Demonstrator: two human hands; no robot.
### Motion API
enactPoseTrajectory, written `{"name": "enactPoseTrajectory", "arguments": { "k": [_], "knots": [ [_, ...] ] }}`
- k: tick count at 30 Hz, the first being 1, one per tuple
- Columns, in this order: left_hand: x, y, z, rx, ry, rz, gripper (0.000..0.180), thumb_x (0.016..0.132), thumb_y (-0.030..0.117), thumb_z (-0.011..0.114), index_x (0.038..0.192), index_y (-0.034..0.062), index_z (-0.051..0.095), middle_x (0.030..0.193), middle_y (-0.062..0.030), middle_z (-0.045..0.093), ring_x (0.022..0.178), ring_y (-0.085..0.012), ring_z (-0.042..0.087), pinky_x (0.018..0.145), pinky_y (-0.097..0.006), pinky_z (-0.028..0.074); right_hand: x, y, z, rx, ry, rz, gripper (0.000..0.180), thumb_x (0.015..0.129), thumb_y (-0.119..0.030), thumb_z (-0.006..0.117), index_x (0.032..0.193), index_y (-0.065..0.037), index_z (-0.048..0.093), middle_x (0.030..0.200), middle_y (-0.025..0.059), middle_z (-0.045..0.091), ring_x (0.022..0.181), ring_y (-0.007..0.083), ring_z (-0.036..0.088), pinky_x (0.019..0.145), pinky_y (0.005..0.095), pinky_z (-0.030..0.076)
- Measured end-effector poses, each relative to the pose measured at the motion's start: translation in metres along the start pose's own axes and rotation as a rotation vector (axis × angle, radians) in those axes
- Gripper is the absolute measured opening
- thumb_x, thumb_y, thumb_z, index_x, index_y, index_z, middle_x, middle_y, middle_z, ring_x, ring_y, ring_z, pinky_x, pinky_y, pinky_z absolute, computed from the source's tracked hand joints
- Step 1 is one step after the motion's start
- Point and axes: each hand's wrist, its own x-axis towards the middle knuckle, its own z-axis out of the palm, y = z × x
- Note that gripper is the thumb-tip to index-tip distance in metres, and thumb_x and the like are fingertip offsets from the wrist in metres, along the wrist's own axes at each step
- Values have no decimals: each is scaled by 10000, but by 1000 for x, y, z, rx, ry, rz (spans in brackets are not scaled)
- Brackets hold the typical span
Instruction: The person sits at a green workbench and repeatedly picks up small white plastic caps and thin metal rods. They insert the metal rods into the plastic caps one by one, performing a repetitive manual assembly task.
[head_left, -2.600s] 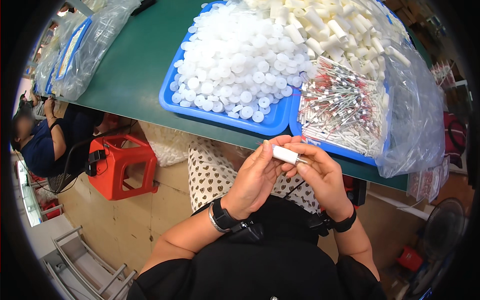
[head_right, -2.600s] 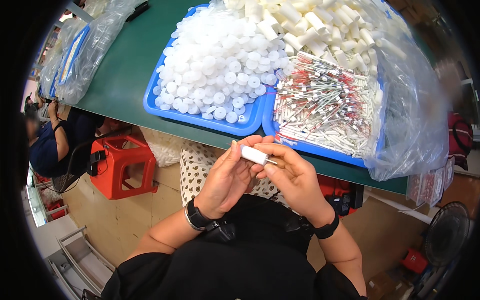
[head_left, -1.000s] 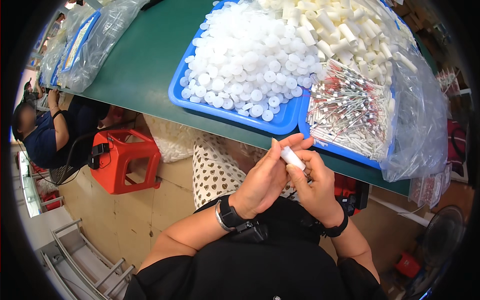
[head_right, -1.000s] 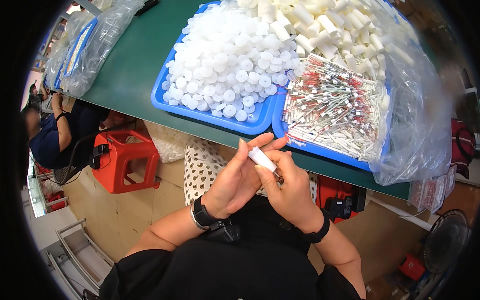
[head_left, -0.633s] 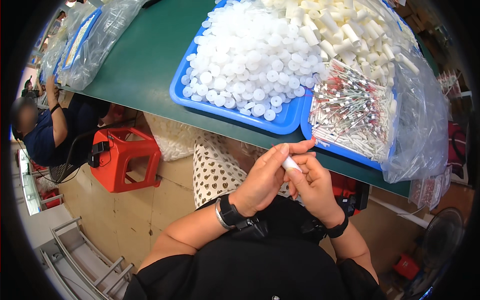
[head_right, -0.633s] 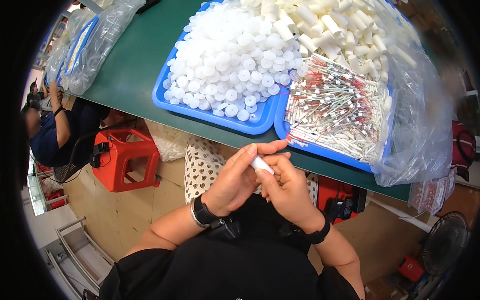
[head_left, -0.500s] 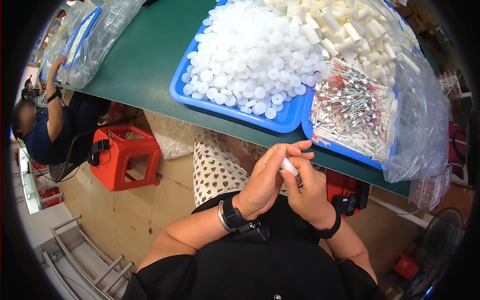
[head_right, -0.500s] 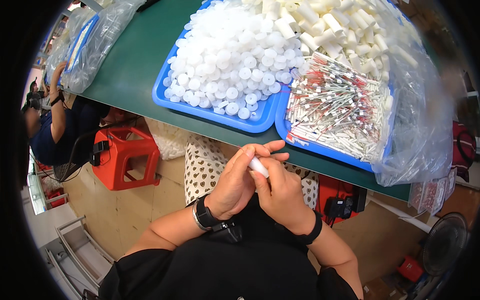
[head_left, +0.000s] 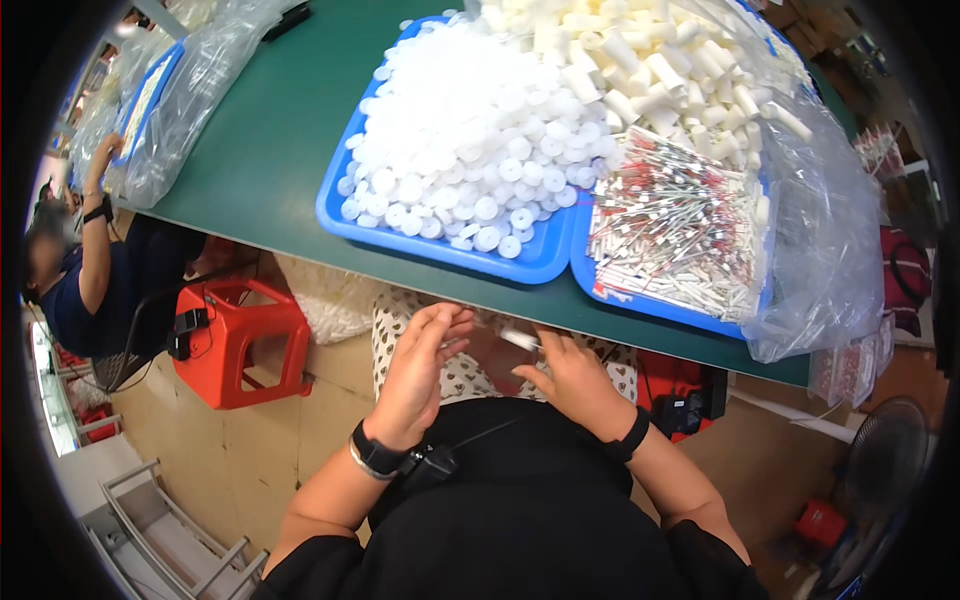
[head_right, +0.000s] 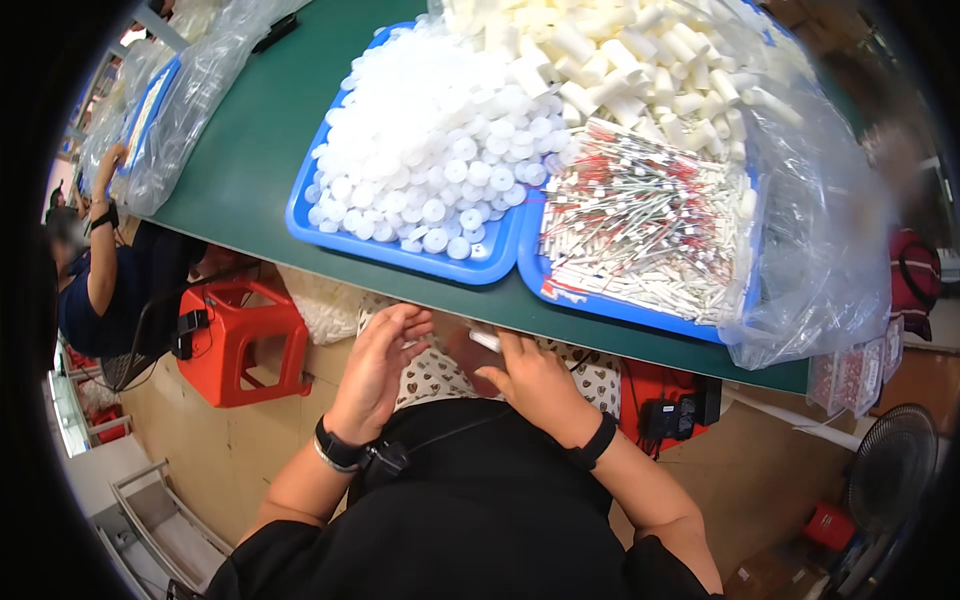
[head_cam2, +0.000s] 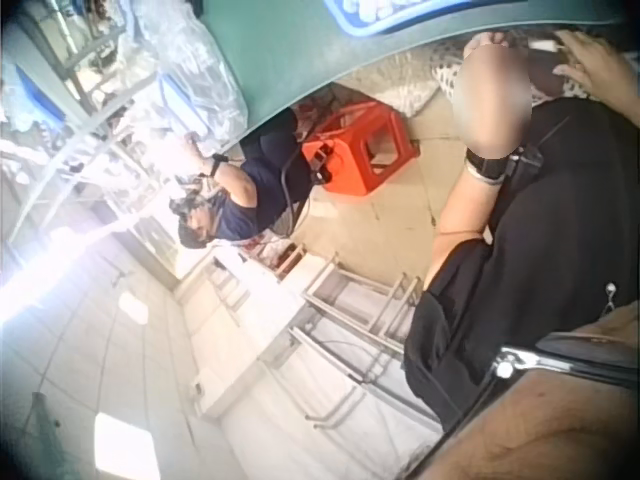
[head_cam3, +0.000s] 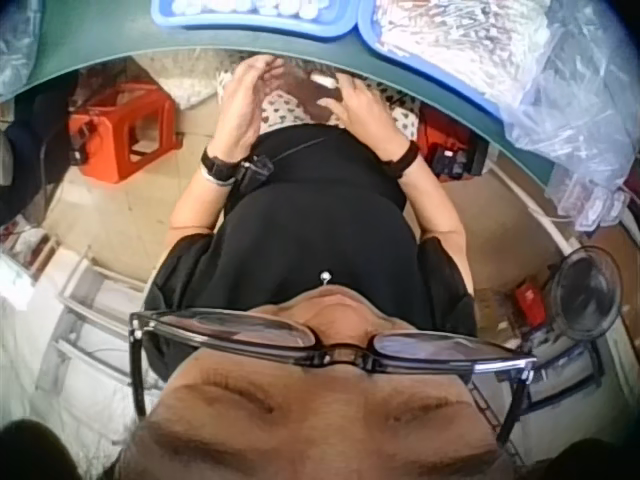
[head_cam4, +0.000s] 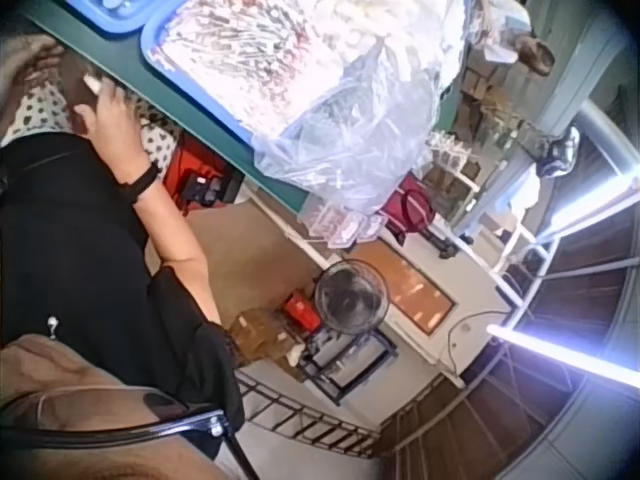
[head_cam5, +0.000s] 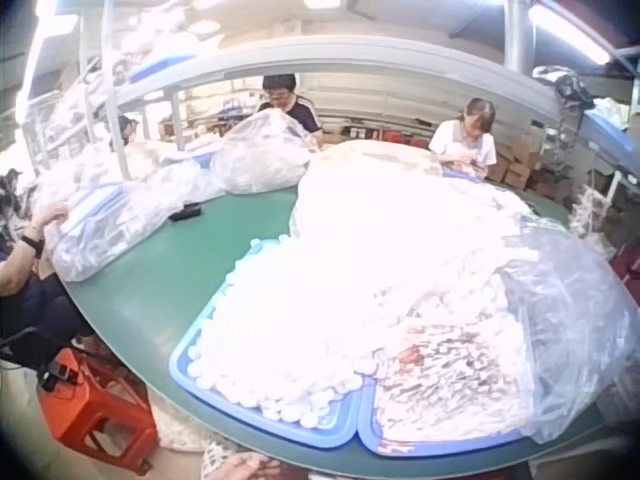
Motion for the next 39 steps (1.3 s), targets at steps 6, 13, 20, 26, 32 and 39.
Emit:
{"name": "enactPoseTrajectory", "arguments": {
  "k": [6, 13, 20, 26, 32, 39],
  "knots": [
    [-10, 29, 36, 241, -195, 307, 129, 987, 108, 538, 1069, 17, 581, 1021, -65, 635, 912, -121, 577, 835, -282, 460, 3, -29, -63, -110, 170, -344, 222, 815, -116, 714, 990, -7, 633, 830, 110, 671, 698, 272, 656, 600, 353, 522],
    [34, 67, 65, 1159, -45, 1144, 148, 835, 16, 669, 978, 13, 632, 954, -98, 640, 873, -244, 570, 764, -334, 469, 17, -2, -143, -624, 527, -168, 170, 780, 28, 663, 940, -16, 627, 885, 104, 613, 777, 286, 575, 670, 387, 474],
    [51, 82, 73, 1476, -84, 1010, 163, 766, 111, 730, 904, 50, 668, 866, -67, 636, 822, -289, 545, 711, -392, 470, 24, 23, -146, -733, 533, -182, 196, 772, 41, 643, 955, -25, 621, 892, 96, 601, 809, 282, 583, 698, 370, 486],
    [53, 86, 74, 1581, -150, 1017, 131, 783, 140, 716, 855, 54, 648, 810, -83, 598, 812, -294, 559, 695, -404, 464, 14, 25, -151, -584, 645, -271, 192, 781, 83, 643, 945, -14, 618, 947, 116, 633, 789, 298, 619, 685, 362, 503],
    [53, 83, 73, 1411, -213, 1047, 97, 796, 57, 701, 863, 40, 633, 824, -109, 564, 773, -296, 567, 675, -375, 456, -4, 20, -148, 130, 908, -63, 125, 929, 37, 570, 1053, 18, 560, 1061, 140, 655, 861, 200, 671, 737, 290, 526],
    [48, 82, 77, 963, -221, 895, 75, 864, 25, 667, 935, 17, 645, 852, -66, 581, 741, -189, 576, 682, -301, 464, -6, 4, -148, 678, 926, -106, 120, 988, -56, 502, 1096, -4, 506, 1053, 165, 647, 858, 180, 666, 736, 287, 526]
  ]
}}
